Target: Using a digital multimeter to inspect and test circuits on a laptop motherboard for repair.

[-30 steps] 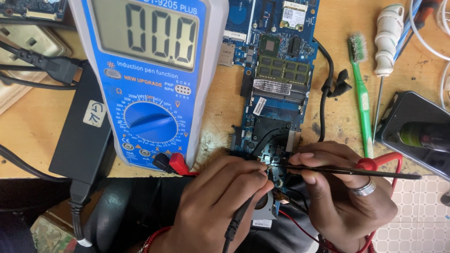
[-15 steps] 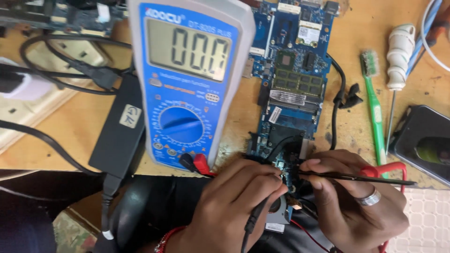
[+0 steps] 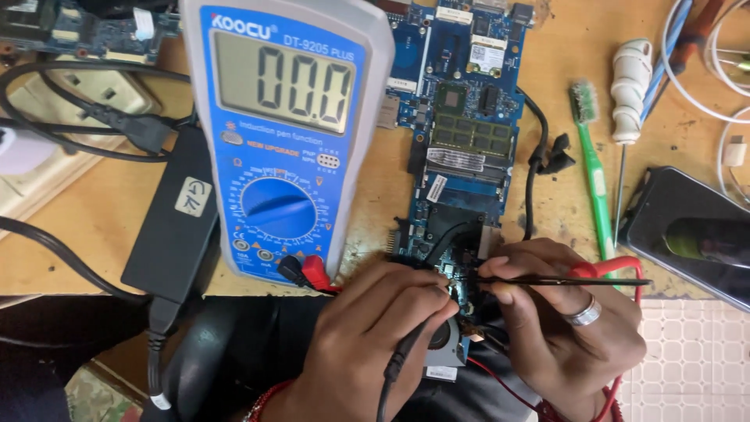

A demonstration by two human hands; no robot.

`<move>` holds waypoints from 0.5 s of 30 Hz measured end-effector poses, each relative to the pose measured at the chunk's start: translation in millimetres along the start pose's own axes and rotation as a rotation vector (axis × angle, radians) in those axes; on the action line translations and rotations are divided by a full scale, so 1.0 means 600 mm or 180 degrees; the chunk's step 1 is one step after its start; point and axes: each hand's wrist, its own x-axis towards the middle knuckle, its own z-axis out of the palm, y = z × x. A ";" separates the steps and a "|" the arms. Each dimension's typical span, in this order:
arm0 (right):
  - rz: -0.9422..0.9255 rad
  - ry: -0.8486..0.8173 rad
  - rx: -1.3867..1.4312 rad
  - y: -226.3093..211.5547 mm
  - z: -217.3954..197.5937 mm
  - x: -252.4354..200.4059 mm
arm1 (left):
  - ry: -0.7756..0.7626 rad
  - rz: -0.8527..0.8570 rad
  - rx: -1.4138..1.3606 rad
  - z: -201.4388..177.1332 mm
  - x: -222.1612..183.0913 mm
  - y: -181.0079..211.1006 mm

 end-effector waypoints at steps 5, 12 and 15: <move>0.0053 0.0035 0.0062 0.007 -0.004 -0.013 | -0.0034 0.0000 0.0023 0.002 0.000 0.000; 0.0213 0.0085 0.0001 0.007 -0.002 -0.008 | -0.0072 -0.0025 0.0070 0.003 0.000 -0.002; 0.0209 0.0110 0.0041 0.009 -0.001 -0.011 | -0.0092 -0.0016 0.0060 0.004 -0.001 -0.005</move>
